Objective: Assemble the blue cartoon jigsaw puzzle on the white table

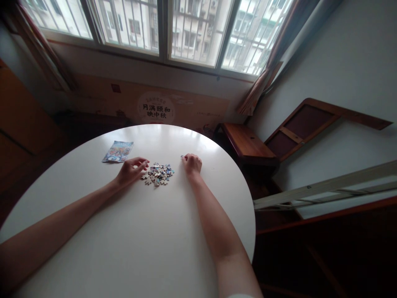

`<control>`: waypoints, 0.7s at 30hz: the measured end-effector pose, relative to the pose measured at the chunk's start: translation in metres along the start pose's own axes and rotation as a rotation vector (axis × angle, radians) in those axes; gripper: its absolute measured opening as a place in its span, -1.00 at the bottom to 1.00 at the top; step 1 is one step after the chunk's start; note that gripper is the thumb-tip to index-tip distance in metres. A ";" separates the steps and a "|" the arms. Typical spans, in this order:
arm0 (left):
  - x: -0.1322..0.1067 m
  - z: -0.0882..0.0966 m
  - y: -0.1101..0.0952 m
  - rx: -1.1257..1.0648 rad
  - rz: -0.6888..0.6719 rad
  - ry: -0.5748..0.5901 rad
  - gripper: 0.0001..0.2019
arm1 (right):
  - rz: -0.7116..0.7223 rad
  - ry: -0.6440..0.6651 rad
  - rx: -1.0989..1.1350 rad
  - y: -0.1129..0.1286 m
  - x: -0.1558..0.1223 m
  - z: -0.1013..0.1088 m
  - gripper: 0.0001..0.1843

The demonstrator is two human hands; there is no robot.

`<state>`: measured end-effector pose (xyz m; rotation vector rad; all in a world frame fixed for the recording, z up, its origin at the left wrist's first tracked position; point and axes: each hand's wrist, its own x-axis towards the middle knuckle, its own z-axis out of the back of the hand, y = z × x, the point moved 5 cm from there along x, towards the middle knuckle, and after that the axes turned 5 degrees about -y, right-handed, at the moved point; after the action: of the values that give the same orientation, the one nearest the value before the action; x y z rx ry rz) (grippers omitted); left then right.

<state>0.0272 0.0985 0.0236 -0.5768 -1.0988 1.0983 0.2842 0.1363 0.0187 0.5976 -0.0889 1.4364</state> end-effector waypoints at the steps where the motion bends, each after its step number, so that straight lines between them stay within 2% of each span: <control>1: 0.000 0.000 0.000 0.002 0.002 0.003 -0.70 | 0.001 0.001 0.005 0.000 0.000 0.000 -0.75; 8: 0.000 0.000 0.001 0.023 -0.008 0.009 -0.71 | 0.030 -0.023 0.058 0.002 -0.001 0.000 -0.78; 13: 0.000 0.001 0.000 0.069 -0.054 -0.006 -0.71 | 0.142 -0.023 0.117 0.012 -0.005 -0.003 -0.79; 18: 0.001 0.000 0.000 0.101 -0.086 -0.008 -0.73 | 0.297 0.069 0.221 0.023 -0.007 -0.008 -0.78; 21: 0.001 0.000 0.000 0.111 -0.089 -0.005 -0.73 | 0.345 0.039 0.248 0.025 -0.008 -0.004 -0.77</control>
<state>0.0276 0.0991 0.0237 -0.4344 -1.0511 1.0764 0.2580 0.1314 0.0202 0.7839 0.0195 1.8089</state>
